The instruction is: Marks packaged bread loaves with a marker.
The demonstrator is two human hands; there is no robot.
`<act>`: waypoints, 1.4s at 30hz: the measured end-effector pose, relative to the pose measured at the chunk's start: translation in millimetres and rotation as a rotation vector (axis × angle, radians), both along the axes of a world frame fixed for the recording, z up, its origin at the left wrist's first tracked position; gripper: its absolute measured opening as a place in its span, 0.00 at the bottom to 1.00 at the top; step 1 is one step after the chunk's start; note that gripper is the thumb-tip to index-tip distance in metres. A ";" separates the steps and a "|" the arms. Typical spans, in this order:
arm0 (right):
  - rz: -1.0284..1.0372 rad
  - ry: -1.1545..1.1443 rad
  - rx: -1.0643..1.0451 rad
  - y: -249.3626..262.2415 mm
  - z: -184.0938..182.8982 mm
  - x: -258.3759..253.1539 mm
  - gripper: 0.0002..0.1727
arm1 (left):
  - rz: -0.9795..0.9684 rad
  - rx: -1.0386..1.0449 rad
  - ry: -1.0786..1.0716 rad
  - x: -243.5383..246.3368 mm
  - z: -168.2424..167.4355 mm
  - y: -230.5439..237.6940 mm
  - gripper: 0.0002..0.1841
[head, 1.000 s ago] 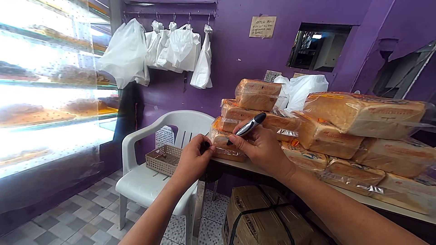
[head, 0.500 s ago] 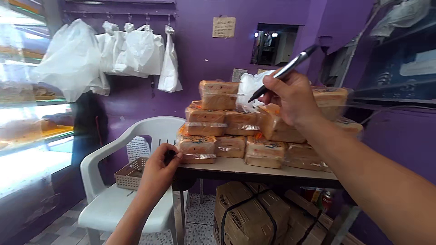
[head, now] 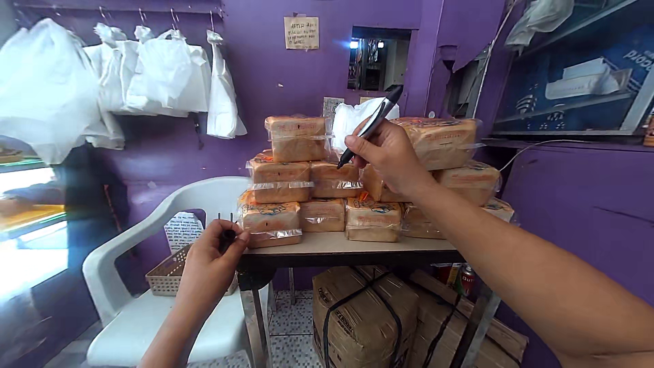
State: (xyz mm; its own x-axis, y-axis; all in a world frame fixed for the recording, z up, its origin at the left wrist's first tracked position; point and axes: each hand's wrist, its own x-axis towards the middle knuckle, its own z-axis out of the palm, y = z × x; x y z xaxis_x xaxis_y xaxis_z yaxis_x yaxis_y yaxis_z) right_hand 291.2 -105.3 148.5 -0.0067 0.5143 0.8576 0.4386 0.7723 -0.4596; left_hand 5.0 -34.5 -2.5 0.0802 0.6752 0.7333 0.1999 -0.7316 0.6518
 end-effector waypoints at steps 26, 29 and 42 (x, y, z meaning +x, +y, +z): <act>-0.245 -0.300 0.152 3.8 -14.8 -5.4 0.09 | 0.022 -0.031 0.000 1.0 2.1 -3.8 0.02; -0.260 -0.313 0.144 3.8 -15.4 -5.3 0.09 | 0.031 -0.030 -0.002 1.5 2.3 -3.7 0.02; -0.255 -0.338 0.179 5.4 -16.5 -4.7 0.09 | 0.013 -0.023 -0.008 1.2 2.1 -2.3 0.02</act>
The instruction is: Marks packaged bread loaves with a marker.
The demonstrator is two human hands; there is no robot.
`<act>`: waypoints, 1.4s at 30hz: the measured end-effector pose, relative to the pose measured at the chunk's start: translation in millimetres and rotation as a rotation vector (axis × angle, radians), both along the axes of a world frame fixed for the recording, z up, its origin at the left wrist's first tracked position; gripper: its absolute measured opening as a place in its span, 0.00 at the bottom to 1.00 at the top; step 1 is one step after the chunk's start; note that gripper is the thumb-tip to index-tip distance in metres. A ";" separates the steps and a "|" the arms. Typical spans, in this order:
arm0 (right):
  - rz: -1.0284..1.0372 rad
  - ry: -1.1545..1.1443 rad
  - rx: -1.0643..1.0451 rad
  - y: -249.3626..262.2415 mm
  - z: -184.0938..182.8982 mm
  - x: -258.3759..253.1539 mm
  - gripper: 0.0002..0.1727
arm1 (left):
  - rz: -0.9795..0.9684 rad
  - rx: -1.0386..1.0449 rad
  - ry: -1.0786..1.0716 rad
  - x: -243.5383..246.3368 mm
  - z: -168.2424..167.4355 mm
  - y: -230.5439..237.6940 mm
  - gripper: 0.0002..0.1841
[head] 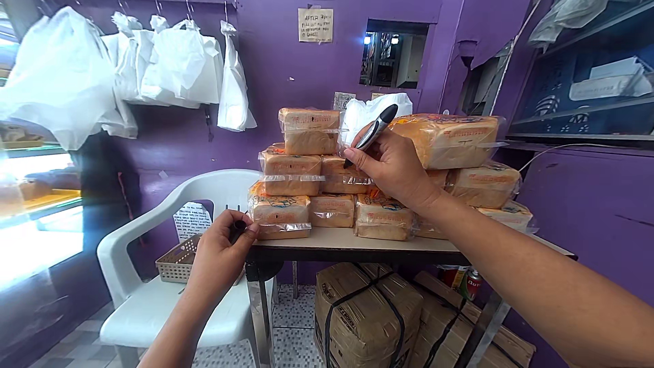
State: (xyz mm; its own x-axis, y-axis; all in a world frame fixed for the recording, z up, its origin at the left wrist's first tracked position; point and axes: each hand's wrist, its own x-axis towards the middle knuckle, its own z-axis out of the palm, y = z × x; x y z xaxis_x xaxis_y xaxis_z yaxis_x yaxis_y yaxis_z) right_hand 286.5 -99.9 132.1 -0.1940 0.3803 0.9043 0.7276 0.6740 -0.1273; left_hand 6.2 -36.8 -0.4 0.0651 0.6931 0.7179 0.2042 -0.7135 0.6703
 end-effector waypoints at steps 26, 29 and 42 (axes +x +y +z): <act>0.217 0.033 -0.232 -2.0 -36.4 -4.5 0.07 | 0.006 0.036 0.017 0.1 0.1 -3.6 0.02; 0.173 0.055 -0.219 -0.3 -37.2 -5.5 0.08 | 0.011 0.034 0.014 0.6 -0.4 -4.3 0.02; 0.141 -0.036 -0.211 1.7 -38.6 -4.7 0.08 | 0.000 0.021 0.002 -0.4 -1.7 -0.6 0.02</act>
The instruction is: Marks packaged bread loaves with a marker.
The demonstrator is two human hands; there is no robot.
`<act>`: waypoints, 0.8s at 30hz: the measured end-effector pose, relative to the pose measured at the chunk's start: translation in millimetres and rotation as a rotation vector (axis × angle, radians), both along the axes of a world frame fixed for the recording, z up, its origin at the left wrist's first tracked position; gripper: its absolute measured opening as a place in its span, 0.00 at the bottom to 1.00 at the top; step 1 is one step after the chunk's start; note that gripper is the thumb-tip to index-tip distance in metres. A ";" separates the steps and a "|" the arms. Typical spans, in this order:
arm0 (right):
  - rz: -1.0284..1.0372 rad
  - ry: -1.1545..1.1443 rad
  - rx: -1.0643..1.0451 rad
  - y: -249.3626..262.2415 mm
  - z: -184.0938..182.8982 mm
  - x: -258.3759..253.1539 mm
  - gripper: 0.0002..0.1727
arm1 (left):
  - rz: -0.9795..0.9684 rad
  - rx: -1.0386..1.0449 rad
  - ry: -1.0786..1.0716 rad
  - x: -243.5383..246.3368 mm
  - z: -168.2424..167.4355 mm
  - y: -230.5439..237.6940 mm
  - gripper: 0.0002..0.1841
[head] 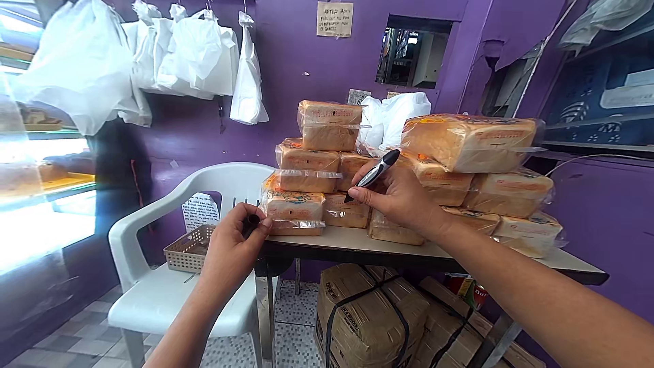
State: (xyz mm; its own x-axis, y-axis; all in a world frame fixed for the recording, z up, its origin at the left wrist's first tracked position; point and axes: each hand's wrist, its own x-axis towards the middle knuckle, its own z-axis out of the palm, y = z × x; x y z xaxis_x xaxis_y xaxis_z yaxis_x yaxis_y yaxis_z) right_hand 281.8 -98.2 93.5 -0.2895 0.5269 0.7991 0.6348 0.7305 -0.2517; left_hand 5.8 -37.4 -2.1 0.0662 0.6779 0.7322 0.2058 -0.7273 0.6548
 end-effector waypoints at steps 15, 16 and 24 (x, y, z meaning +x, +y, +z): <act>-0.061 -0.106 0.045 0.8 -2.2 0.7 0.09 | 0.006 0.007 0.014 -0.4 0.5 -0.3 0.02; -0.064 -0.110 0.045 0.8 -2.0 0.6 0.09 | 0.003 0.005 0.013 -0.4 0.7 -0.2 0.02; 0.144 0.129 -0.033 -17.8 4.7 4.9 0.07 | -0.006 0.001 -0.002 1.4 0.9 -0.4 0.02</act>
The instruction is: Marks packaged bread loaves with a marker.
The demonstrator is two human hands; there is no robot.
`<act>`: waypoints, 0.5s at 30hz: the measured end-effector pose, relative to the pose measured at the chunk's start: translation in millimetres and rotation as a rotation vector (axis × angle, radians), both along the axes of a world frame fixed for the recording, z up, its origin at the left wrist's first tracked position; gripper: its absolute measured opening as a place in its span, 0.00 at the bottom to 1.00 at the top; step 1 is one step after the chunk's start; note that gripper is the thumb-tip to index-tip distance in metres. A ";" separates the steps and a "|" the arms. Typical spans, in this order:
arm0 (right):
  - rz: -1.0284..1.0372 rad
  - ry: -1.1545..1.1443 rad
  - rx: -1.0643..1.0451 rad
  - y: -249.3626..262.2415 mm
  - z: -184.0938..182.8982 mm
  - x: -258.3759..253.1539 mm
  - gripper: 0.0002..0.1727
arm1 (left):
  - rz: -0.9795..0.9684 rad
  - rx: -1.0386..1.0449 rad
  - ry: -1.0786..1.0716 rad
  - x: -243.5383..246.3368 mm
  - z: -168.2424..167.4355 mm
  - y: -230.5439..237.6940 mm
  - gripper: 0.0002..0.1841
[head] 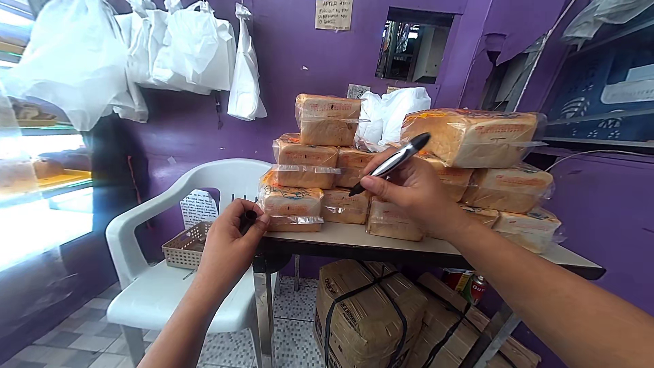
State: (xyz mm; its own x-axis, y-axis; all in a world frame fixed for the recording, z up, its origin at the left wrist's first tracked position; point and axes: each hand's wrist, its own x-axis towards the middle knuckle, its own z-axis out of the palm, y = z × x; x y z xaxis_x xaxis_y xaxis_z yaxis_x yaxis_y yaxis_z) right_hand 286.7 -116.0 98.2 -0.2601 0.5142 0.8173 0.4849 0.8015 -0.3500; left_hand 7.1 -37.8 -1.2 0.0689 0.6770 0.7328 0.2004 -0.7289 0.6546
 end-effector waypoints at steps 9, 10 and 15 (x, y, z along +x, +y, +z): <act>-0.017 0.138 -0.072 -57.1 3.4 42.5 0.05 | 0.006 0.034 -0.005 1.1 -3.8 3.4 0.03; -0.037 0.146 -0.090 -60.2 0.8 46.7 0.04 | 0.010 0.035 -0.009 1.0 -4.4 4.4 0.04; -0.100 0.170 -0.137 -67.0 -12.0 59.1 0.06 | 0.014 0.044 -0.011 0.6 -6.2 6.9 0.05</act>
